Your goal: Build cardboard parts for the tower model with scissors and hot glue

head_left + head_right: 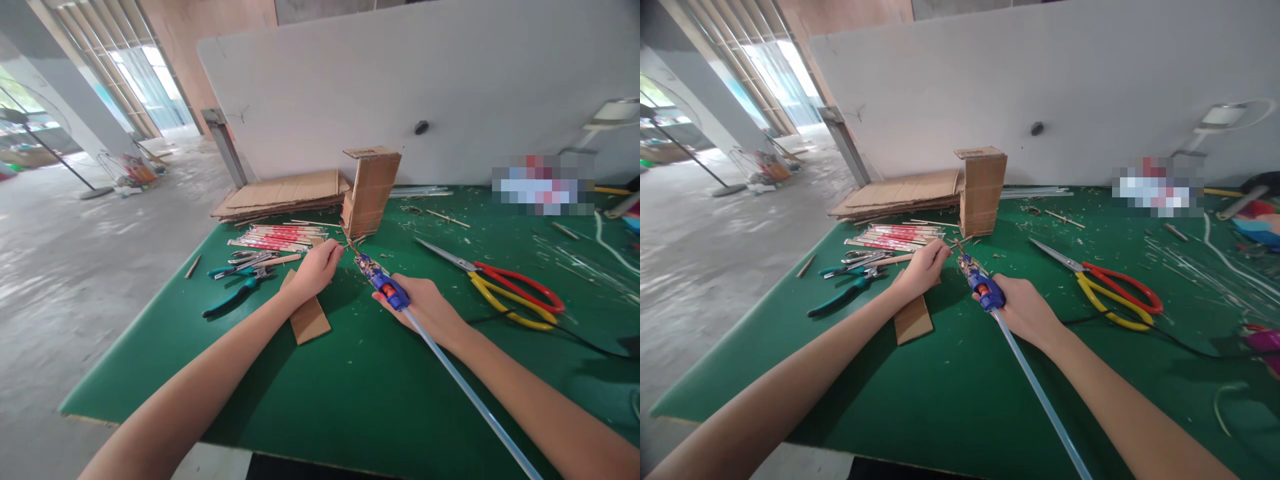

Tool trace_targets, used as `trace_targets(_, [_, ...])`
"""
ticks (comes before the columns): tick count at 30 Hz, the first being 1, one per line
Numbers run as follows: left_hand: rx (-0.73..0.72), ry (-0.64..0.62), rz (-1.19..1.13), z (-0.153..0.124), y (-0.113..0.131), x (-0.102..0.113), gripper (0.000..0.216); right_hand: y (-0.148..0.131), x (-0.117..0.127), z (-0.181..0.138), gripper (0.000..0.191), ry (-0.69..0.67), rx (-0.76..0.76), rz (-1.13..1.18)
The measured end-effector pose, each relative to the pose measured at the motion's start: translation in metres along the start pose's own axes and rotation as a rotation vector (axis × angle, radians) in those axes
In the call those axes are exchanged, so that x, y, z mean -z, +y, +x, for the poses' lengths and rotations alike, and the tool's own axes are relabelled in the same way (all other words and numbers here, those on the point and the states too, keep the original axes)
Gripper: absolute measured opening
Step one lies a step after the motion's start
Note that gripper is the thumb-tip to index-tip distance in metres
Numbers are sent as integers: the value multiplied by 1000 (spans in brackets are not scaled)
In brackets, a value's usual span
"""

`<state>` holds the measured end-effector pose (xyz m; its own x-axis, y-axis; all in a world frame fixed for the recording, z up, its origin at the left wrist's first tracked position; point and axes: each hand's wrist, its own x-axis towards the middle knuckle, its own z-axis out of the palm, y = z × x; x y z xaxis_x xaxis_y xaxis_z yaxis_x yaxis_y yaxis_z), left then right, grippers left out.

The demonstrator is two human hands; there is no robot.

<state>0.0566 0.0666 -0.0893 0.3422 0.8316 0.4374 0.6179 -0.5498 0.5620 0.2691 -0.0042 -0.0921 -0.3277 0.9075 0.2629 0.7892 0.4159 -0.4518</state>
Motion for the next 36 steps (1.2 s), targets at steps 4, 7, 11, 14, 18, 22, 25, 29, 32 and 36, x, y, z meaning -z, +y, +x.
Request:
trace_targets(4, [0, -10, -3, 0, -1, -1, 25, 1, -1, -1, 25, 14, 10, 4])
trace_targets(7, [-10, -32, -20, -1, -1, -1, 23, 3, -2, -1, 23, 22, 21, 5])
trace_targets(11, [-16, -39, -31, -1, -2, -3, 22, 4, -3, -1, 22, 35, 3, 5])
trace_targets(14, [-18, -24, -29, -1, -3, -3, 22, 4, -4, -1, 23, 41, -13, -11])
trace_targets(18, [-20, -16, -31, -1, -4, -3, 22, 2, -4, 1, 24, 33, -43, -2])
trace_targets(22, [-17, -4, -38, -1, -4, -3, 23, 2, -3, 1, 25, 48, -37, -4])
trace_targets(25, [-14, 4, -27, -1, -4, -3, 23, 1, -3, 1, 25, 52, -29, -1])
trace_targets(29, [-11, -2, -25, 0, -5, -3, 23, 1, -2, 0, 24, 50, -21, -4])
trace_targets(32, [-16, 7, -40, 0, -5, -3, 24, 1, -2, 0, 24, 60, -13, -7])
trace_targets(36, [-2, 14, -53, -1, -4, -3, 23, 0, -1, 0, 25, 73, -11, -10])
